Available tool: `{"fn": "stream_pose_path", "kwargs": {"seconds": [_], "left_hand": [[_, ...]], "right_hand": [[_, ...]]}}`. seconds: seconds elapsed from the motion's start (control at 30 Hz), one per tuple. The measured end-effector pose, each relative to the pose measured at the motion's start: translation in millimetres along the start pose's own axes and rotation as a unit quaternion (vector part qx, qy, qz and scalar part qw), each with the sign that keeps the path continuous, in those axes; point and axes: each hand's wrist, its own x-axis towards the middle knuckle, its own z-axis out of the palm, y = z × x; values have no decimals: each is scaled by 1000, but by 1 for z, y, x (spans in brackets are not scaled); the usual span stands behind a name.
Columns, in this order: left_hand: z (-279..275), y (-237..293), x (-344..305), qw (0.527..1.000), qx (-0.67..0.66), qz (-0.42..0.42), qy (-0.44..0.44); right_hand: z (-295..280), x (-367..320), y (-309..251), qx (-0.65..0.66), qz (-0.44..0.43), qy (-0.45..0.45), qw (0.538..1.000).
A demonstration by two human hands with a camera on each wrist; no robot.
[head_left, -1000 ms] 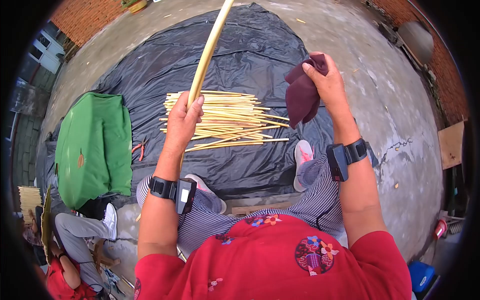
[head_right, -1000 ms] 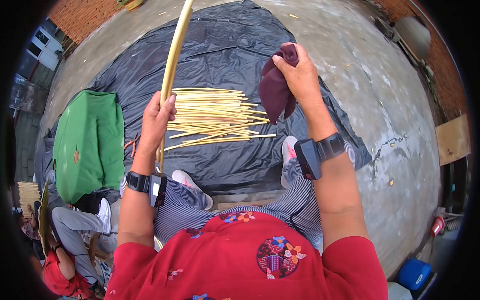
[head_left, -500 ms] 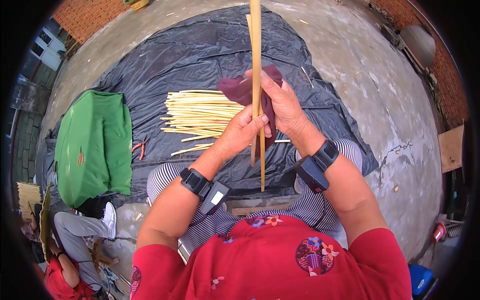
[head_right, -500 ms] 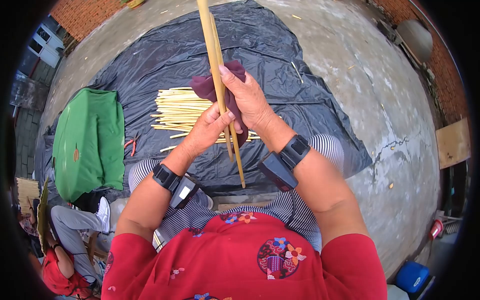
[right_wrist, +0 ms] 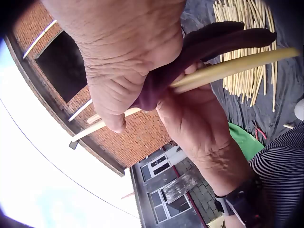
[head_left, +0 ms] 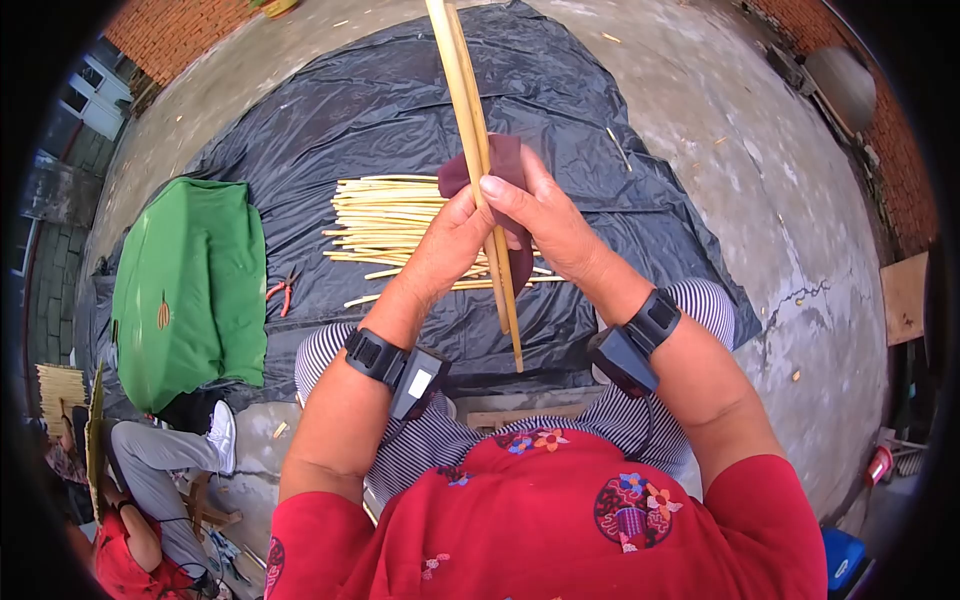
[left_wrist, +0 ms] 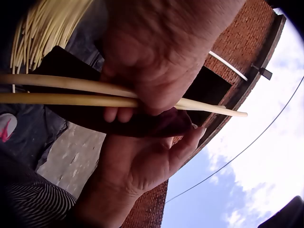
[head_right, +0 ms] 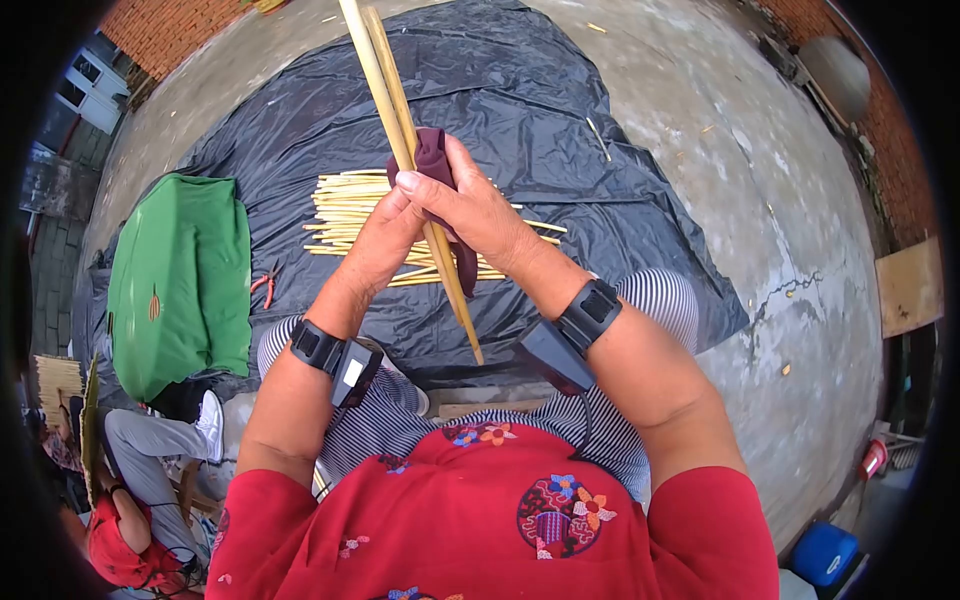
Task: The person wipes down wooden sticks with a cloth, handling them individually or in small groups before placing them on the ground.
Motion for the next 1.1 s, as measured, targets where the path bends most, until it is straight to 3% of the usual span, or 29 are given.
{"fn": "stream_pose_path", "kwargs": {"seconds": [0.1, 0.13, 0.23, 0.3, 0.37, 0.6, 0.77, 0.93, 1.1], "left_hand": [[6, 4, 0, 998, 39, -31, 23], [-1, -2, 0, 996, 49, -67, -25], [6, -13, -1, 994, 90, -36, -57], [10, -14, -2, 996, 59, -23, -57], [7, -14, -2, 995, 40, -56, -73], [12, 2, 0, 992, -60, -87, -64], [14, -2, 3, 986, -81, -127, -75], [25, 4, 3, 983, 47, -149, -100], [27, -7, 2, 979, 78, -137, -129]], "right_hand": [[-3, 5, -5, 119, -43, -6, 992], [-3, 6, -9, 168, -62, -5, 984], [-9, 5, -25, 127, -29, 4, 991], [-9, 3, -17, 2, 0, 33, 999], [-11, 7, -4, 69, 30, 70, 995], [-18, 17, 1, 293, 14, 118, 949], [-25, 22, -6, 337, -6, 160, 928], [-49, 31, -13, 295, -88, 213, 927], [-81, 34, -24, 267, -115, 292, 911]]}}
